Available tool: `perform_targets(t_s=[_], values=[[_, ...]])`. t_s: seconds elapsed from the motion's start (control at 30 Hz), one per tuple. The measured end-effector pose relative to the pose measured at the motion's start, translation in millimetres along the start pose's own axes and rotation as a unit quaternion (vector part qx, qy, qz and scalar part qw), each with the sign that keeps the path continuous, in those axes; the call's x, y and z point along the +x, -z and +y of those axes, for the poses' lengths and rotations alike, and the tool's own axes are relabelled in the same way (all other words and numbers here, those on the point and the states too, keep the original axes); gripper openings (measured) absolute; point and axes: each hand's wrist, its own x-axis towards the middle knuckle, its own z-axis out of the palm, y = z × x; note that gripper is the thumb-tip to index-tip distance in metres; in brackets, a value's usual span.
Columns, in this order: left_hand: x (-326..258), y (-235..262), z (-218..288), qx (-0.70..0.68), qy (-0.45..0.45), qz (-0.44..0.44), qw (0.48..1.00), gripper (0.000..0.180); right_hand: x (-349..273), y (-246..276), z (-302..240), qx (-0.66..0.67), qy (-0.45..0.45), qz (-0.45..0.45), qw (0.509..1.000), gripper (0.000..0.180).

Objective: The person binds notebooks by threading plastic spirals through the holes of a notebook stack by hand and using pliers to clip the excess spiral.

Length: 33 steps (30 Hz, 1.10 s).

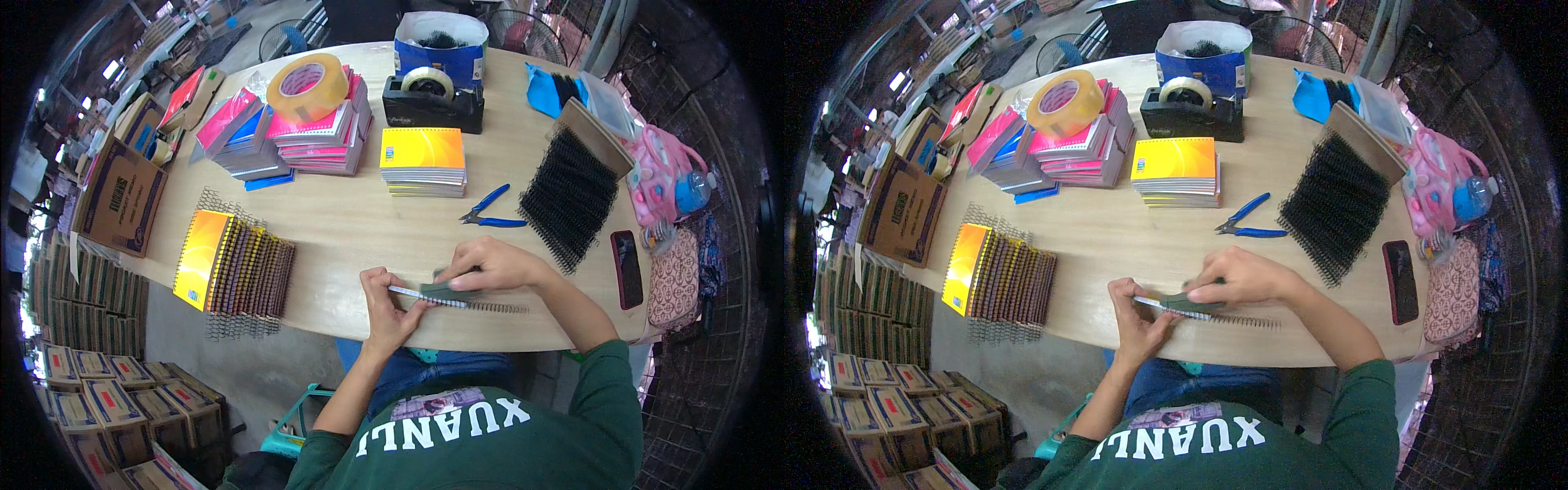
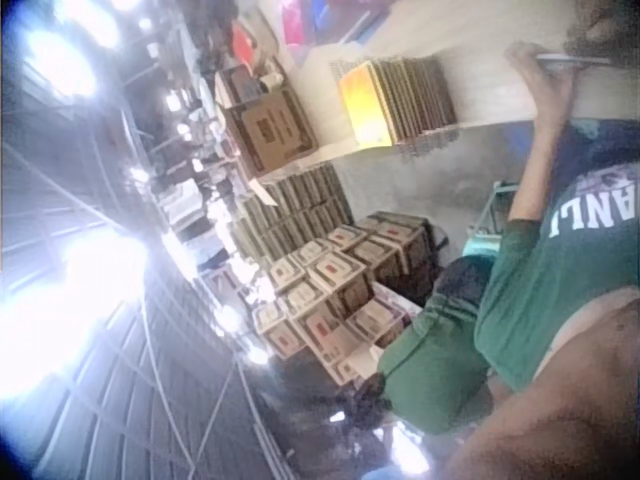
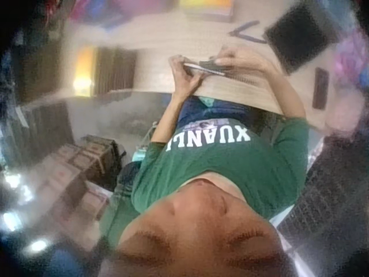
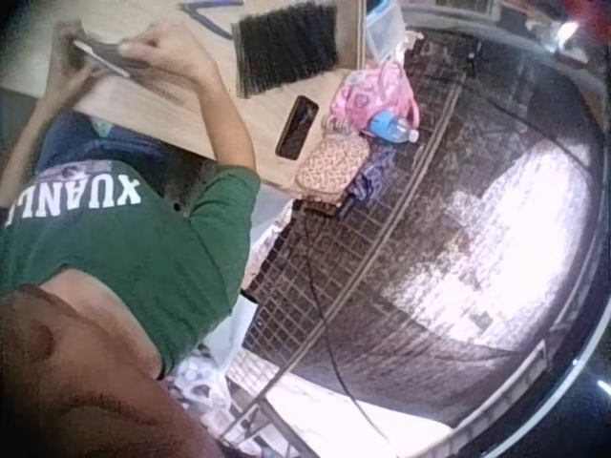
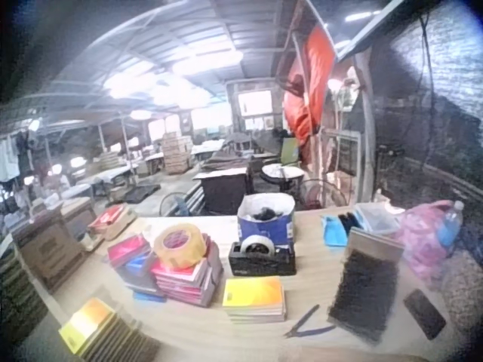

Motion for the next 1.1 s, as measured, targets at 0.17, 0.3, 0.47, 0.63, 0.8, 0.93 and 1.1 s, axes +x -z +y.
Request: perform_targets(t_s=[0.17,0.3,0.47,0.63,0.8,0.93,1.1], values=[[1.2,1.7,-2.1,0.025,-0.034,-0.009,0.999,0.065,9.0,2.5,-9.1,0.082,0.036,0.063,0.994,0.045],[2.9,-0.6,1.5,-0.017,-0.028,0.003,0.999,0.060,15.2,1.9,-12.6,-0.048,-0.012,0.064,0.997,0.045],[-2.2,8.0,-5.0,-0.178,0.077,0.008,0.981,0.058,22.0,4.9,-23.4,-0.007,0.000,0.074,0.997,0.040],[7.9,32.9,-23.2,-0.352,0.123,-0.005,0.928,0.053,26.6,-3.7,-29.0,-0.164,-0.055,0.040,0.984,0.042],[11.7,30.6,-22.2,-0.405,0.156,0.006,0.901,0.059,34.6,-2.4,-29.8,-0.036,0.008,0.037,0.999,0.044],[10.1,29.2,-25.7,-0.422,0.163,-0.005,0.892,0.065,40.2,-4.5,-17.1,0.036,-0.009,0.071,0.997,0.045],[11.8,32.9,-24.8,-0.434,0.191,0.007,0.880,0.070,44.3,-5.7,-15.0,-0.066,0.007,0.119,0.991,0.047]])
